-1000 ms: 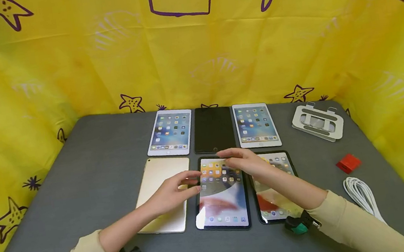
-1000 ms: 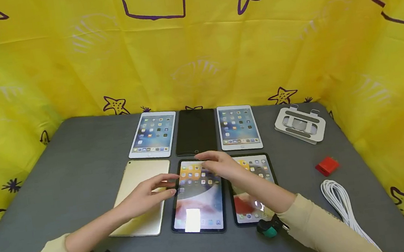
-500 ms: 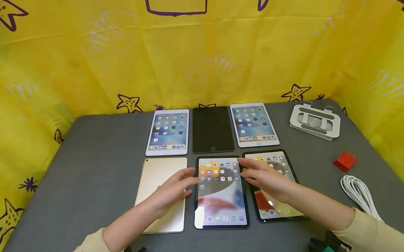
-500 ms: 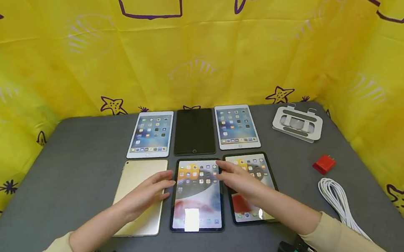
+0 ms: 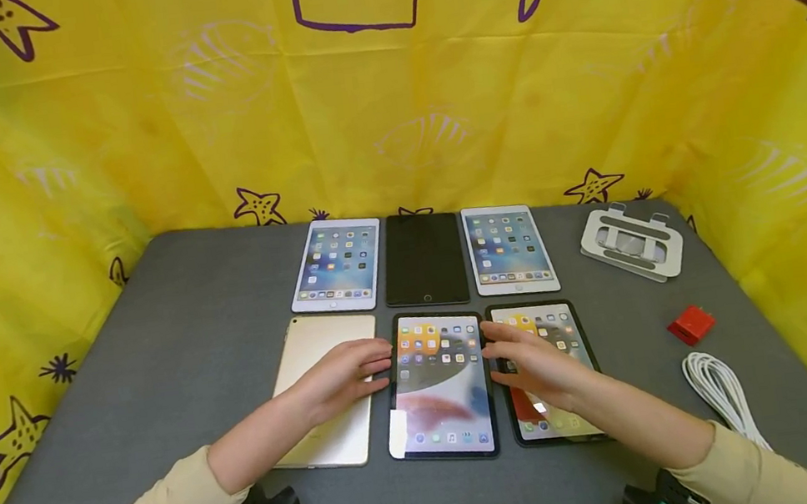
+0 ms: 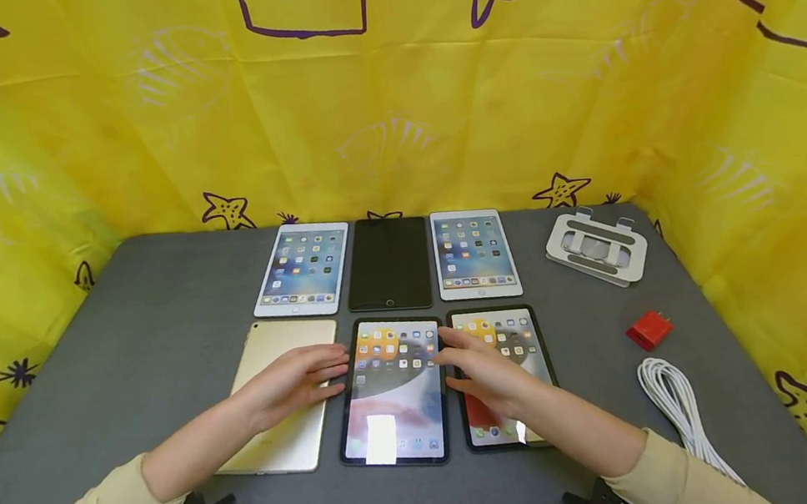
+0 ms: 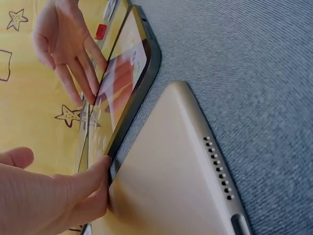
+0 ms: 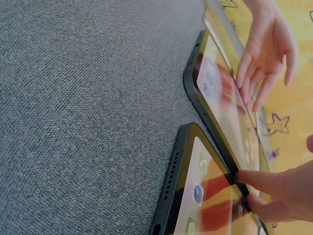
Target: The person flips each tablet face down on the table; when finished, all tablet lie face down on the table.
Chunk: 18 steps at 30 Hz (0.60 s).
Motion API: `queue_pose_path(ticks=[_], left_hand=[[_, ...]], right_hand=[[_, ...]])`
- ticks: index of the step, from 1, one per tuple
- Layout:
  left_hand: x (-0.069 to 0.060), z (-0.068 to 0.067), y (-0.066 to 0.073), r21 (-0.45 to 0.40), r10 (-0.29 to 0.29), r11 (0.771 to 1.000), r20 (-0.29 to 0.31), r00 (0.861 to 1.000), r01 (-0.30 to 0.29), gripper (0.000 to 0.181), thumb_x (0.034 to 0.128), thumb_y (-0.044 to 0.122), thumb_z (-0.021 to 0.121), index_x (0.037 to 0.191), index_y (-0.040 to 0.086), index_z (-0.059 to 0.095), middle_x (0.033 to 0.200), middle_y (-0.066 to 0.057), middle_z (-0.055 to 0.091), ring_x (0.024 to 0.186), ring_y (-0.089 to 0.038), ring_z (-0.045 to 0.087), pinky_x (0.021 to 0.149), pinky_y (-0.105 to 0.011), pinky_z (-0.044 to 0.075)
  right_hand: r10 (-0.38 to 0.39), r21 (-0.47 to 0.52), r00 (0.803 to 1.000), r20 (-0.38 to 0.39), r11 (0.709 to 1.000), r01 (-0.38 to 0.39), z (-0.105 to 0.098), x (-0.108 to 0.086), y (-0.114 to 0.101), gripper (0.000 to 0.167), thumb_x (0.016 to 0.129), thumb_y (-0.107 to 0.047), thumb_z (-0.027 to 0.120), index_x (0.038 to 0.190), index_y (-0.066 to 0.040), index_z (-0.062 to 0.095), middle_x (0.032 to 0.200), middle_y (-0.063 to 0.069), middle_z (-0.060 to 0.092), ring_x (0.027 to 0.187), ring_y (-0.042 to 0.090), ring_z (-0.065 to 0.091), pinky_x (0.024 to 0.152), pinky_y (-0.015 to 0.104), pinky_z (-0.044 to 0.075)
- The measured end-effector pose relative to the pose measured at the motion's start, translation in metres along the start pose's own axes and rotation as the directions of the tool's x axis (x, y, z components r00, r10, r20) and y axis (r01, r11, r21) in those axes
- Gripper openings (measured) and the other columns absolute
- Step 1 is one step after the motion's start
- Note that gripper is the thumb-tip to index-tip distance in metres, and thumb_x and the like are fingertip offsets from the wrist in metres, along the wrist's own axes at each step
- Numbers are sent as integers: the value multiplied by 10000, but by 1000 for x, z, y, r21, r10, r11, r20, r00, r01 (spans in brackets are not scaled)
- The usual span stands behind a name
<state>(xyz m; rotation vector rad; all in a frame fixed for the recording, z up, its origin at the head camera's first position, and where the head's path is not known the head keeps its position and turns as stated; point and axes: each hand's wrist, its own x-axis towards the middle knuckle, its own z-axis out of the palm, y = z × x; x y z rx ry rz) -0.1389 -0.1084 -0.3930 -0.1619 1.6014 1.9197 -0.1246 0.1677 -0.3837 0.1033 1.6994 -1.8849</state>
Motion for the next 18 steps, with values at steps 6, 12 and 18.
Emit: queue_pose_path(ticks=[6,12,18], left_hand=[[3,-4,2,-23,-36,999,-22,999,36,463,1005,100,423,1354,-190,334,1452,-346,336,1374,-417,321,1120,-475,299],[3,-4,2,13,-18,1000,-26,999,19,498,1020,84,423,1403,-198,277,1459,-348,324,1374,-419,320,1119,-462,301],[0,-1,-1,59,31,998,-73,997,-26,456,1009,51,464,1388,-165,330,1387,-303,415,1228,-315,473,1067,-444,388]], right_hand=[[12,-30,1000,-2,999,-12,1,1,-2,684,961,-67,479,1538,27,124,1603,218,18,1449,410,73,1121,602,181],[23,-60,1000,-11,998,-24,5,1,-5,671,969,-68,489,1535,28,142,1602,209,50,1454,408,51,1125,596,179],[26,-60,1000,-10,998,-27,10,3,-6,676,949,-69,518,1523,41,178,1597,213,76,1453,406,73,1132,590,164]])
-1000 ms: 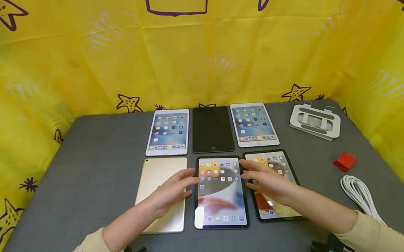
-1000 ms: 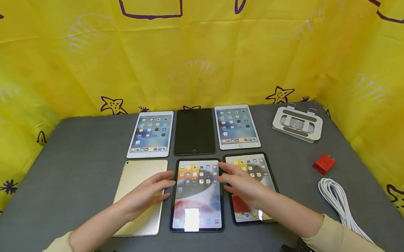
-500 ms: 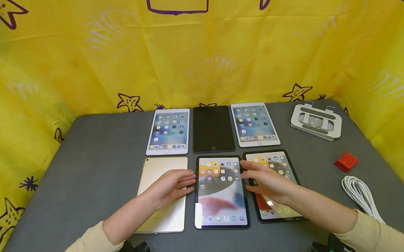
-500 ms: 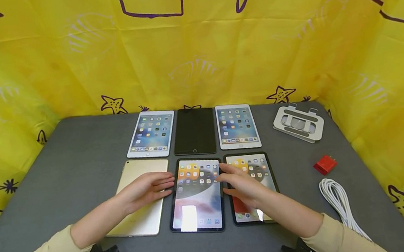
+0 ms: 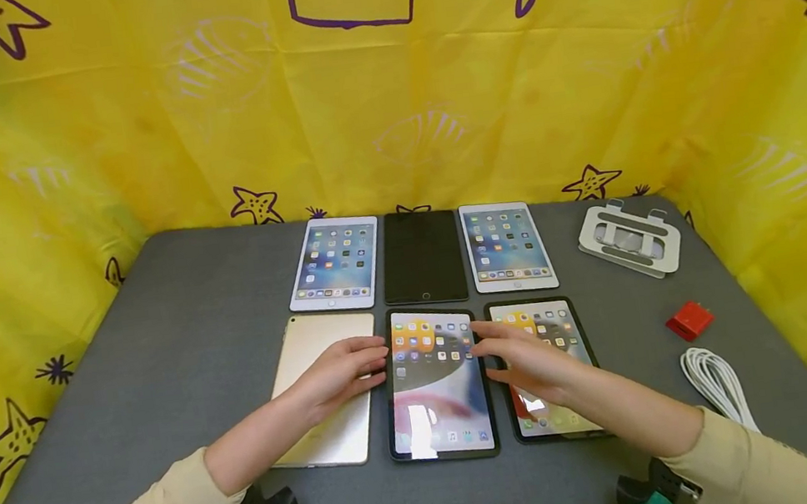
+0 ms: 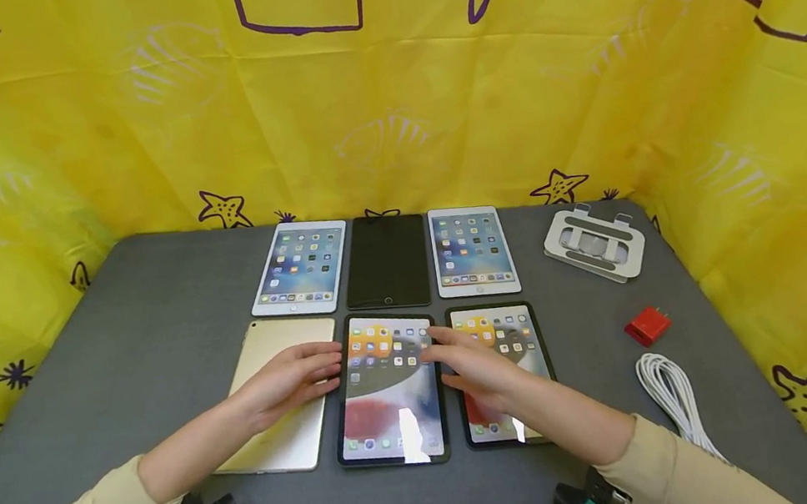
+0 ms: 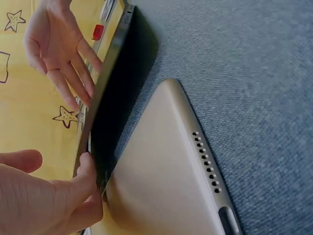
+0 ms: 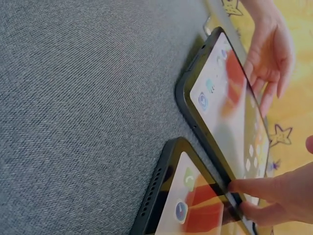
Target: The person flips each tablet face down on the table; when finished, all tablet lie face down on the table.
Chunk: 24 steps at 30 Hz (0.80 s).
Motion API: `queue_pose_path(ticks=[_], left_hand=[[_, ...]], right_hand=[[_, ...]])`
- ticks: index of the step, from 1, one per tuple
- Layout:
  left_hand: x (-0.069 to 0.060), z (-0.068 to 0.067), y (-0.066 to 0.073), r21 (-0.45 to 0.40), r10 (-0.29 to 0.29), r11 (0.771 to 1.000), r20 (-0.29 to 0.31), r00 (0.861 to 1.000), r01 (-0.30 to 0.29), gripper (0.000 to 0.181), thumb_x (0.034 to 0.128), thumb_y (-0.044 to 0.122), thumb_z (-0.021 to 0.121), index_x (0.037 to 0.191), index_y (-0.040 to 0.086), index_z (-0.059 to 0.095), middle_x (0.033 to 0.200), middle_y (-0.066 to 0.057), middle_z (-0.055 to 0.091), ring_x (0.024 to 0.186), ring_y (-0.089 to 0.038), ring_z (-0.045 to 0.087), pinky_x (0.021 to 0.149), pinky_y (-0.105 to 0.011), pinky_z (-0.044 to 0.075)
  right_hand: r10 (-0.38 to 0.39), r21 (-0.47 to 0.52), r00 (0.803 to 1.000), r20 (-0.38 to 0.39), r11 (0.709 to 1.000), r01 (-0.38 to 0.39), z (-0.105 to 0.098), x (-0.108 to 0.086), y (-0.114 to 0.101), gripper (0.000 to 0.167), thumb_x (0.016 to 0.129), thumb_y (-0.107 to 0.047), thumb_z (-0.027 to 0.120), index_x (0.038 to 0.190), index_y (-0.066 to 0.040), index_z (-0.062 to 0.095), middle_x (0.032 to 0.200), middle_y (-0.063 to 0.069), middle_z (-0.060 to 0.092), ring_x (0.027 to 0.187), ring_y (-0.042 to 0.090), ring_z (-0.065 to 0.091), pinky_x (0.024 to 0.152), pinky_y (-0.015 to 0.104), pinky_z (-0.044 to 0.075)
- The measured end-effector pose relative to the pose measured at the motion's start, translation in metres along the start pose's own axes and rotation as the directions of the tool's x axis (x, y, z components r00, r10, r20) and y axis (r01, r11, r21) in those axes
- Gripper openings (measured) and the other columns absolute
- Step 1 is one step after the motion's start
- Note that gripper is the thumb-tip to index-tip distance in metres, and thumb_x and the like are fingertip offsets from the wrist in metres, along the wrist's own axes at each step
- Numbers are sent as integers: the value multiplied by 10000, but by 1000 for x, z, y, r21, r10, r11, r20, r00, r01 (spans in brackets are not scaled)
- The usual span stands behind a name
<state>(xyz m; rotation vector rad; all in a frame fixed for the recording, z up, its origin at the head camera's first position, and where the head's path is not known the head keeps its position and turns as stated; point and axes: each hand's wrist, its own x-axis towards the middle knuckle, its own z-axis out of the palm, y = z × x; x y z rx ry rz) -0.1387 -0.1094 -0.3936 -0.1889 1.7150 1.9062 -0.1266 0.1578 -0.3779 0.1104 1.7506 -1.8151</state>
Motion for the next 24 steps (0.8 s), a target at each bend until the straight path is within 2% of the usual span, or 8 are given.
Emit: queue_pose_path(ticks=[4,7,10,15,24], left_hand=[[-3,1,0,23,56,998,-33,998,-55,411,976,25,529,1327,-138,390,1230,-217,514,1018,-184,577,961,-353,487],[-6,2,2,24,99,995,-64,993,-98,396,947,17,573,1289,-115,423,1155,-164,531,928,-132,585,863,-286,521],[-9,5,7,37,139,990,-90,986,-136,399,923,19,605,1271,-97,446,1155,-165,527,928,-139,579,826,-275,530],[-15,8,13,76,198,979,-107,974,-191,444,903,45,641,1288,-74,454,1202,-187,516,959,-157,575,849,-309,536],[-25,12,23,87,249,966,-79,965,-242,508,875,2,662,1327,-52,437,1235,-191,505,961,-142,607,803,-280,550]], right_hand=[[-2,14,1000,5,1000,2,3,2,0,686,925,-67,546,1513,51,212,1596,211,97,1456,389,80,1138,583,159],[2,15,1000,-3,1000,-2,7,3,0,677,916,-69,558,1503,51,243,1589,209,129,1449,386,122,1138,576,174],[5,22,1000,-10,1000,-4,11,5,1,658,909,-70,566,1491,46,281,1581,203,167,1438,384,172,1136,563,206],[3,49,1000,-8,999,-3,19,9,2,625,904,-66,564,1471,44,328,1571,199,214,1426,378,217,1129,553,238],[16,51,1000,-21,999,-15,41,20,4,624,896,-120,584,1464,8,360,1531,181,298,1377,352,279,1112,585,235]])
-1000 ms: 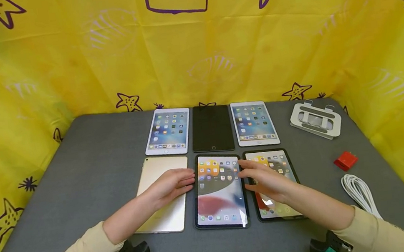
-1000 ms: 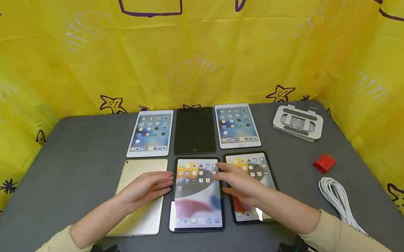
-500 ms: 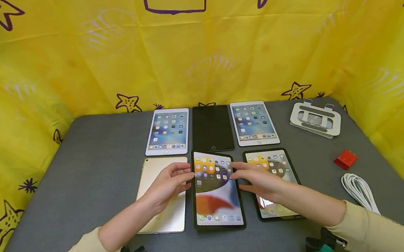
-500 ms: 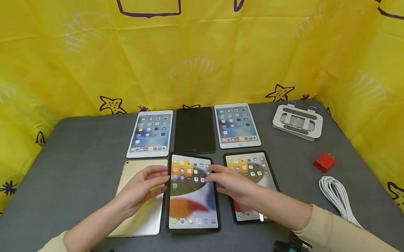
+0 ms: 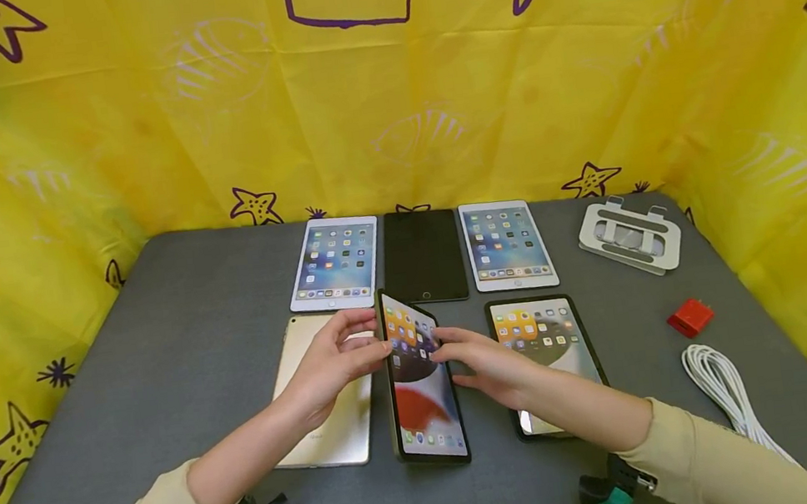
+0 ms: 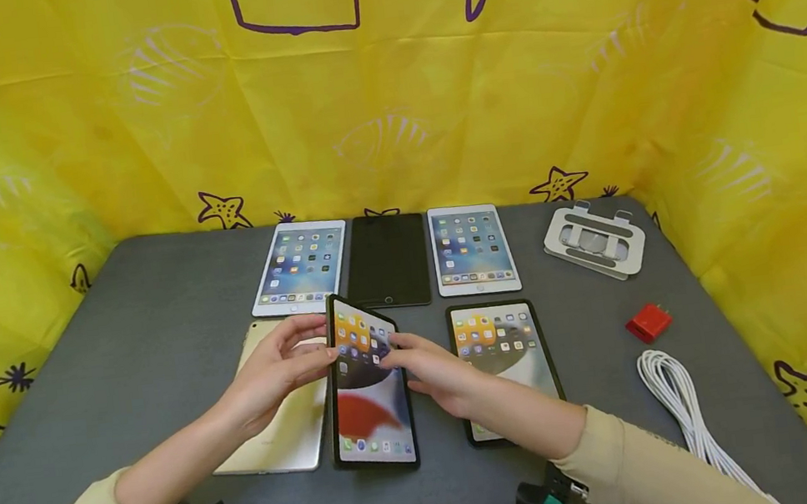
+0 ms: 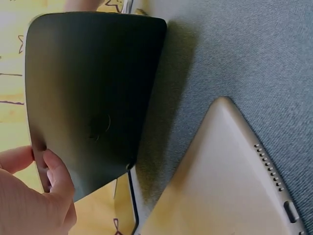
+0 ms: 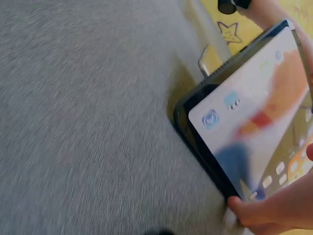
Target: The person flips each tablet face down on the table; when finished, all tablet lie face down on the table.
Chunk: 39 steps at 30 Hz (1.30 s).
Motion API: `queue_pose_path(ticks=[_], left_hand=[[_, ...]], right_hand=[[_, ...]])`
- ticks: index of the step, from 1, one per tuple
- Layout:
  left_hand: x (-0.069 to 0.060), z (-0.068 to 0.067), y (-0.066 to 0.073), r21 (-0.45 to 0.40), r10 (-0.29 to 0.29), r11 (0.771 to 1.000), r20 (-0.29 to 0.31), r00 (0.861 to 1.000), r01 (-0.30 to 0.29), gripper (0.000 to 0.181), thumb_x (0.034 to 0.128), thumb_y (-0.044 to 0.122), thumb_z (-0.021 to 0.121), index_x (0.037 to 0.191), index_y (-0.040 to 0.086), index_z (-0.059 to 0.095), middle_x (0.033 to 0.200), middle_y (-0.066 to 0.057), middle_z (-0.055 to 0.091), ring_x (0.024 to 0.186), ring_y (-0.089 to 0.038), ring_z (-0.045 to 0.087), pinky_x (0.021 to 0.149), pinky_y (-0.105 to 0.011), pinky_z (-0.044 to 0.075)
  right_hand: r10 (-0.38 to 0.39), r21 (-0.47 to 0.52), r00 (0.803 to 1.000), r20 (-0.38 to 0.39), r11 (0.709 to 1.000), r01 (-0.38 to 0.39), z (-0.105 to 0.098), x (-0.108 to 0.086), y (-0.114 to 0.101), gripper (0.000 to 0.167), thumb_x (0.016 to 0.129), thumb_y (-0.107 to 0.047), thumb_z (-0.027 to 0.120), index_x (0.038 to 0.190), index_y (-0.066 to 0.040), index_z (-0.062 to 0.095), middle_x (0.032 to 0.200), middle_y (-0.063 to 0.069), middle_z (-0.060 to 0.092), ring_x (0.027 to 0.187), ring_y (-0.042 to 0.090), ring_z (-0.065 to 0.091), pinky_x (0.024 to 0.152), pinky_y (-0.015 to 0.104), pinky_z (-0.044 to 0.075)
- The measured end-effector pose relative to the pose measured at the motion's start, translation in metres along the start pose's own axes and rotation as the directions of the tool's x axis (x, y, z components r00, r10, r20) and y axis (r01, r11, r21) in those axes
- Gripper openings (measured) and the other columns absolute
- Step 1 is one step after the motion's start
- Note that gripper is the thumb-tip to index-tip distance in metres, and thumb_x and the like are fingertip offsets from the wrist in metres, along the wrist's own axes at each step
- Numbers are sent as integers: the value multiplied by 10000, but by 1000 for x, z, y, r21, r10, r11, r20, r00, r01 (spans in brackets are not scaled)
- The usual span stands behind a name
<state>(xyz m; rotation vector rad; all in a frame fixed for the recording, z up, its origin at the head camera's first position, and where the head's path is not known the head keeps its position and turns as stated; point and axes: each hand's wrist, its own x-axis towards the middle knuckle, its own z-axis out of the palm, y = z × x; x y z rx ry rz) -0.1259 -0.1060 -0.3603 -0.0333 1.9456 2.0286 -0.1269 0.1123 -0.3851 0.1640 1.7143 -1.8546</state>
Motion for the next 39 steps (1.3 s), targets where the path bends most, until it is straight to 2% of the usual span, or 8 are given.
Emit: queue_pose_path(ticks=[10,22,25,30,33,36,39], left_hand=[[3,0,2,20,43,999,-8,999,-43,509,881,26,675,1336,-29,453,1257,-189,501,998,-196,593,817,-307,550],[7,5,3,-5,75,997,25,997,-75,528,890,44,676,1366,-1,453,1266,-179,494,1012,-183,598,813,-328,558],[8,7,2,-6,79,997,31,996,-79,529,892,54,678,1368,7,452,1264,-176,500,1005,-179,604,813,-337,558],[9,9,0,0,87,996,35,996,-87,534,895,74,686,1371,20,450,1262,-171,505,1003,-184,606,826,-355,556],[8,10,0,4,94,996,33,995,-94,536,894,79,691,1370,24,452,1255,-167,509,1007,-192,605,833,-368,556],[9,12,0,-1,105,994,29,994,-105,531,892,77,693,1363,22,457,1239,-163,514,998,-188,606,827,-367,557],[10,13,0,-6,118,993,29,993,-118,520,890,66,691,1354,11,462,1221,-168,516,980,-182,607,813,-352,560]], right_hand=[[-46,69,998,-42,996,49,16,5,8,646,891,-124,565,1481,-9,328,1515,186,303,1375,339,238,1113,573,171],[-62,137,998,-10,989,63,18,7,11,659,890,-88,548,1490,3,293,1539,192,267,1397,334,204,1129,567,137],[-75,94,997,-13,993,75,18,8,11,676,880,-104,558,1491,2,289,1534,192,286,1386,329,238,1130,553,158],[-139,-50,990,-10,989,139,13,12,15,649,888,-124,561,1475,8,319,1466,190,391,1311,298,377,1118,516,252],[-173,-149,985,18,974,174,7,16,16,624,909,-132,558,1475,-7,326,1377,196,472,1224,276,462,1081,495,329],[-208,-238,977,47,948,213,2,19,14,604,927,-130,557,1477,-21,334,1355,200,489,1175,276,506,1024,470,400],[-249,-267,968,42,930,251,-1,23,7,551,945,-112,550,1461,-26,378,1413,193,458,1208,300,509,996,471,433]])
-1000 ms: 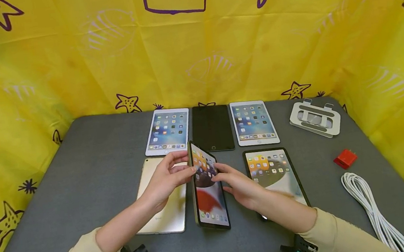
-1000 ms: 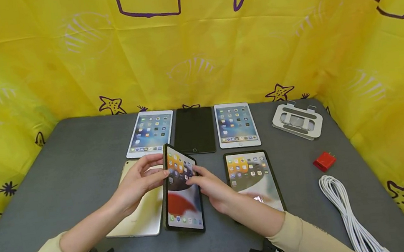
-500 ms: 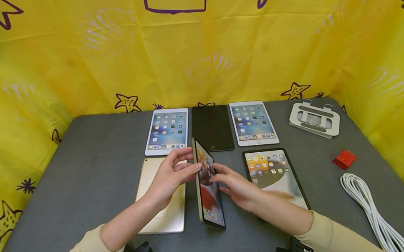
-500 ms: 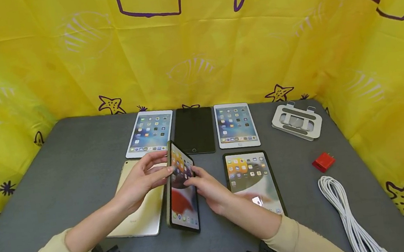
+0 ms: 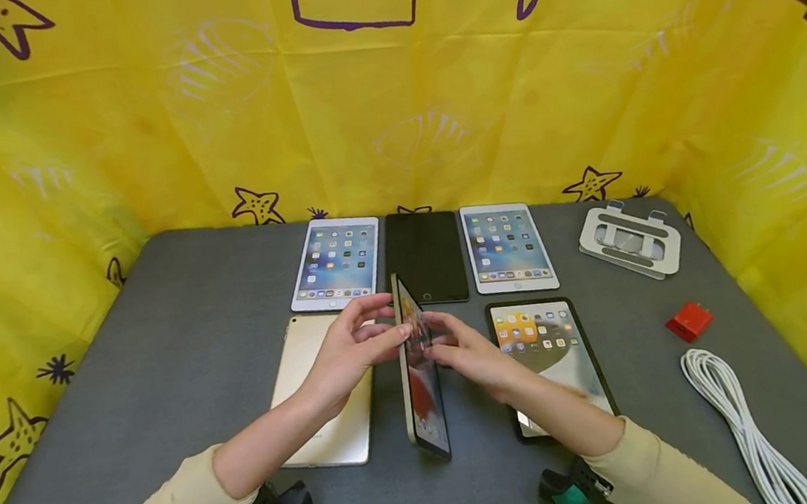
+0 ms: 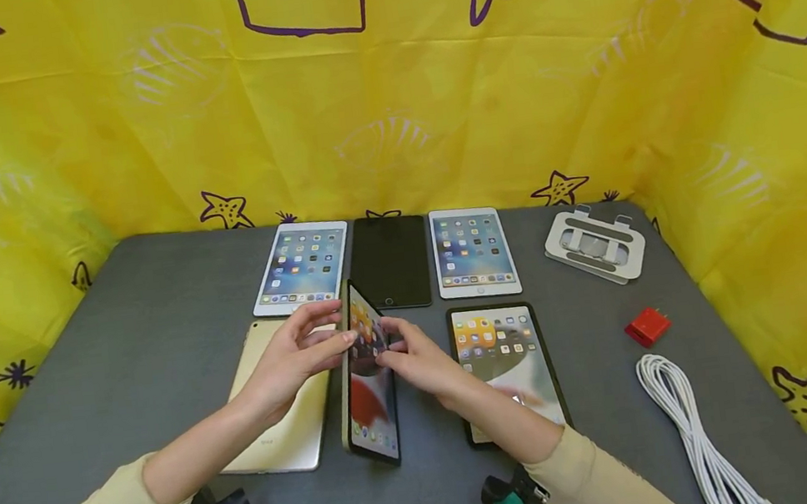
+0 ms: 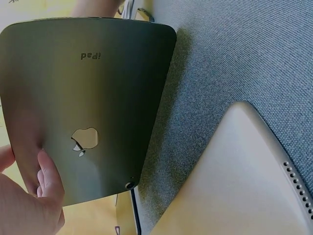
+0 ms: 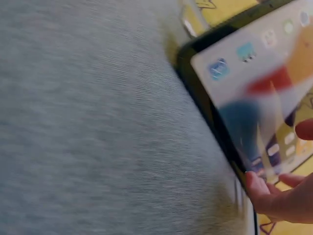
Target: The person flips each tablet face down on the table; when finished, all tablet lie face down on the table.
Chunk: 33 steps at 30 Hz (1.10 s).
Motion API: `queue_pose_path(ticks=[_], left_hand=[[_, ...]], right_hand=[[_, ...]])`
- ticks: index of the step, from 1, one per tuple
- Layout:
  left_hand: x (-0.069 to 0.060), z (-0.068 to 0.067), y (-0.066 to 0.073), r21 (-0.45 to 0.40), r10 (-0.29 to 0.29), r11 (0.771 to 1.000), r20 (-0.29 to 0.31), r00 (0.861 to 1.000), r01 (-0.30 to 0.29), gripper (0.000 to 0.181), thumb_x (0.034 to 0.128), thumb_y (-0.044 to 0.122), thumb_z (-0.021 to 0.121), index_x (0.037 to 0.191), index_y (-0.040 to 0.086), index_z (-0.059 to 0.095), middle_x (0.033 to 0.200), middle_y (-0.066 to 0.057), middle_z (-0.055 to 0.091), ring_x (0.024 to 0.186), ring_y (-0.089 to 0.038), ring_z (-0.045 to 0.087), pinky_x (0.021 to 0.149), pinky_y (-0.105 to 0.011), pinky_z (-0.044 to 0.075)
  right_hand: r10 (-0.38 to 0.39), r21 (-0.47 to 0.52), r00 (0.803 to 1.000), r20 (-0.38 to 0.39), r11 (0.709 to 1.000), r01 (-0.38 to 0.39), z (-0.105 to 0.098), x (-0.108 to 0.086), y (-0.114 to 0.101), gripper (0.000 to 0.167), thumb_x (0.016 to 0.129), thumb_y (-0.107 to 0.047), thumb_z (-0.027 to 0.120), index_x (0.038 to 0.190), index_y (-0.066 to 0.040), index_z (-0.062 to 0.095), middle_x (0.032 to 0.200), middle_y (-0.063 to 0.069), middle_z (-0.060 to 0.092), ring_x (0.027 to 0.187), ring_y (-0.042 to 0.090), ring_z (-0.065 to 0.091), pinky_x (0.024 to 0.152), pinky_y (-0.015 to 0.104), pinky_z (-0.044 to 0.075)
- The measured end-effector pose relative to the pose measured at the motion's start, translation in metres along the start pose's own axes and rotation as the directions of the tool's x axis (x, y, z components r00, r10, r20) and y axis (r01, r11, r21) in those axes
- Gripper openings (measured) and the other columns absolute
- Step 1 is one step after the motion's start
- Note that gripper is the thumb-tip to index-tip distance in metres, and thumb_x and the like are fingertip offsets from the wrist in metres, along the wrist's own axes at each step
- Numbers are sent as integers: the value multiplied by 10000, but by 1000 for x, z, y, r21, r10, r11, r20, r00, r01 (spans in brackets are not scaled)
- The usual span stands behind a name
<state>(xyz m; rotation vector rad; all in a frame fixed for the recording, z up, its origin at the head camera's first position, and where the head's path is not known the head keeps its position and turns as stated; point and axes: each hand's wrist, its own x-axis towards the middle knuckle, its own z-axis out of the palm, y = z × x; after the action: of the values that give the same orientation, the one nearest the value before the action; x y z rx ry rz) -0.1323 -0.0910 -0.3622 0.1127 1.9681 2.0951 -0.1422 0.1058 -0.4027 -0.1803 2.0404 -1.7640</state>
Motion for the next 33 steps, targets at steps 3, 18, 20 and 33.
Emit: queue_pose_path(ticks=[3,18,20,33], left_hand=[[1,2,-1,9,7,1000,-3,1000,-7,514,890,61,693,1350,10,469,1214,-174,522,979,-186,609,809,-350,563],[4,13,-1,36,21,999,-21,1000,-20,512,879,93,718,1338,65,494,1204,-135,550,1006,-218,614,823,-353,562],[4,14,0,49,32,998,-19,999,-31,508,878,99,723,1333,72,499,1204,-131,553,1018,-232,614,828,-358,561],[-10,8,-15,403,587,690,175,790,-601,776,818,287,795,1448,103,383,1440,-69,404,1261,-224,449,993,-376,460]], right_hand=[[-48,33,997,-56,998,50,-4,6,-8,485,967,-118,539,1434,-39,434,1424,178,465,1247,310,492,1012,504,423],[-227,-99,962,-154,972,213,-6,25,-31,404,970,-360,602,1361,-267,561,1359,-9,561,1273,219,487,1031,534,388],[-235,-97,959,-162,970,221,-6,27,-32,407,961,-343,620,1352,-239,573,1361,10,564,1280,228,484,1034,534,390],[-167,105,980,-104,978,178,-13,27,-32,475,953,-228,633,1386,-75,512,1379,166,519,1246,312,517,1018,461,439]])
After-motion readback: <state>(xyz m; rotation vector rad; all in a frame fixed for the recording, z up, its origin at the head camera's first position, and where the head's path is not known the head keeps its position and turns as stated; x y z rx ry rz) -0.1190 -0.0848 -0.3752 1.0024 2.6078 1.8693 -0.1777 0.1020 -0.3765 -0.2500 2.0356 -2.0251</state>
